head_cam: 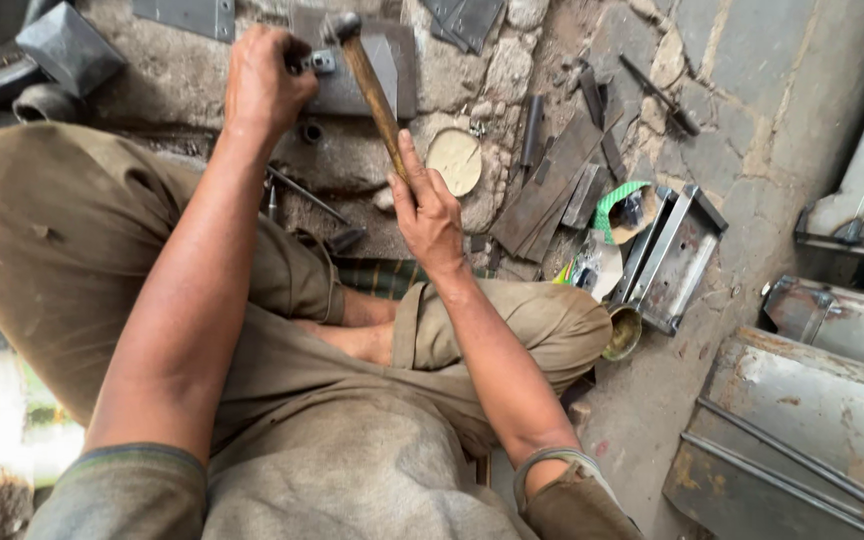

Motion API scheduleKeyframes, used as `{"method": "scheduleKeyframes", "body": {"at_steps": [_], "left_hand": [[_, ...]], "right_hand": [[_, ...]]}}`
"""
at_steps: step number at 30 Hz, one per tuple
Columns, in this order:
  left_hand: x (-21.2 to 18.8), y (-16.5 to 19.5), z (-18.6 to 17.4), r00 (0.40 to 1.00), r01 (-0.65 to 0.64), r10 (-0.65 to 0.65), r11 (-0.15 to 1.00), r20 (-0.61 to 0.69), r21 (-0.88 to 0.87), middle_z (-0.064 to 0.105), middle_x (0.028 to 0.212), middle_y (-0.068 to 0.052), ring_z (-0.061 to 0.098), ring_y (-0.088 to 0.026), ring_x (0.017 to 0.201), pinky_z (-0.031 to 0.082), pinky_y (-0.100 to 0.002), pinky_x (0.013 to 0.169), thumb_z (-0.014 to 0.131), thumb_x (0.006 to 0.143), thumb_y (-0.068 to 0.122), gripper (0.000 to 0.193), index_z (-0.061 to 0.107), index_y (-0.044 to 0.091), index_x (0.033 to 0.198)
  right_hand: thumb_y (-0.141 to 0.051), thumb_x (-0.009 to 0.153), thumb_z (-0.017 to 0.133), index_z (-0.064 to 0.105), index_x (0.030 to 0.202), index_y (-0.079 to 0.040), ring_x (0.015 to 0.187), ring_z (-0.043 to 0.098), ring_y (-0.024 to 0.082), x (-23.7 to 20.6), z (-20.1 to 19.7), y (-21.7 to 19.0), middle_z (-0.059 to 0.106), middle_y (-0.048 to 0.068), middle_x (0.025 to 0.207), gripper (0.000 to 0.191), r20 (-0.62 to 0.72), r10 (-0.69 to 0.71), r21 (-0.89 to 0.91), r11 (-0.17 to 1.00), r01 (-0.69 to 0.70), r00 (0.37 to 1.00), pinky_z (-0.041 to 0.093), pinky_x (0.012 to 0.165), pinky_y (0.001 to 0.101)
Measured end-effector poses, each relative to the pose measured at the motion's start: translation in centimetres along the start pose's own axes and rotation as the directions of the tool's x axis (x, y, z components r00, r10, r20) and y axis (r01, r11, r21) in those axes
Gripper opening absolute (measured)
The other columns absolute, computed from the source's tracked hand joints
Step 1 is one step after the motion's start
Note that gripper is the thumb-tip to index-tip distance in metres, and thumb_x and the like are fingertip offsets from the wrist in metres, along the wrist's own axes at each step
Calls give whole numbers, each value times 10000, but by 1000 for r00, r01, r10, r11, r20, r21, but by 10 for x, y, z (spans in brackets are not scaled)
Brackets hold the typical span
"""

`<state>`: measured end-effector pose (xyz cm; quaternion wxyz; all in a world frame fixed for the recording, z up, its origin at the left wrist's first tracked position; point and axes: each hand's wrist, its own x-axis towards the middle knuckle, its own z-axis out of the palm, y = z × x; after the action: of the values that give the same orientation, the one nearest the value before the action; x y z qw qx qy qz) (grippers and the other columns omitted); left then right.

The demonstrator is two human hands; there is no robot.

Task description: The person sits on the ground and assembles small metal components. They use a hammer to tap a small metal piece into a larger metal bracket, then place the assembled unit aside.

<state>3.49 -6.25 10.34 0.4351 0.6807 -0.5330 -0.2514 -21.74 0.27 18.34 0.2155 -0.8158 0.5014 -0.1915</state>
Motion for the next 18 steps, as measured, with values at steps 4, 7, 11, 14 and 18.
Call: {"method": "scheduleKeyframes", "body": {"at_steps": [4, 7, 11, 14, 18], "left_hand": [[1, 1, -1, 999, 25, -25, 1000, 30, 3, 692, 1024, -167, 675, -292, 939, 565, -409, 880, 818, 775, 17, 249, 775, 26, 1019], [1, 1, -2, 999, 32, -33, 999, 23, 15, 695, 1029, -172, 678, -308, 954, 560, -417, 887, 806, 804, 18, 213, 770, 19, 1014], [1, 4, -3, 1000, -19, 19, 1000, -13, -4, 698, 1034, -191, 675, -353, 975, 552, -435, 895, 841, 786, 49, 221, 780, 20, 996], [1, 6, -5, 1000, -8, 8, 999, -8, -39, 695, 1045, -191, 676, -357, 981, 555, -429, 885, 827, 772, 50, 250, 776, 16, 1015], [2, 10, -7, 1000, -12, 12, 1000, 26, 8, 684, 1037, -187, 670, -354, 974, 558, -435, 883, 816, 766, 32, 260, 767, 24, 1021]], "right_hand": [[-179, 1065, 662, 381, 1608, -293, 674, 620, 181, 2, 7, -3, 624, 69, 854, 622, 41, -12, -40, 999, 14, 999, 561, 608, 382], [-178, 1081, 641, 367, 1604, -292, 670, 637, 175, 0, 11, -1, 647, 55, 882, 601, 84, 38, 36, 999, -41, 996, 578, 578, 342], [-195, 1089, 620, 356, 1615, -285, 684, 659, 174, -3, 13, 3, 666, 63, 911, 596, 74, 43, 36, 998, -46, 996, 592, 584, 339], [-211, 1088, 620, 357, 1615, -285, 681, 661, 182, -4, 13, 3, 675, 73, 908, 593, 91, 67, 11, 998, -68, 994, 609, 568, 326], [-218, 1105, 606, 343, 1637, -265, 746, 700, 161, -9, 2, -2, 701, 85, 1004, 595, 84, 39, 89, 995, -46, 996, 638, 605, 294]]}}
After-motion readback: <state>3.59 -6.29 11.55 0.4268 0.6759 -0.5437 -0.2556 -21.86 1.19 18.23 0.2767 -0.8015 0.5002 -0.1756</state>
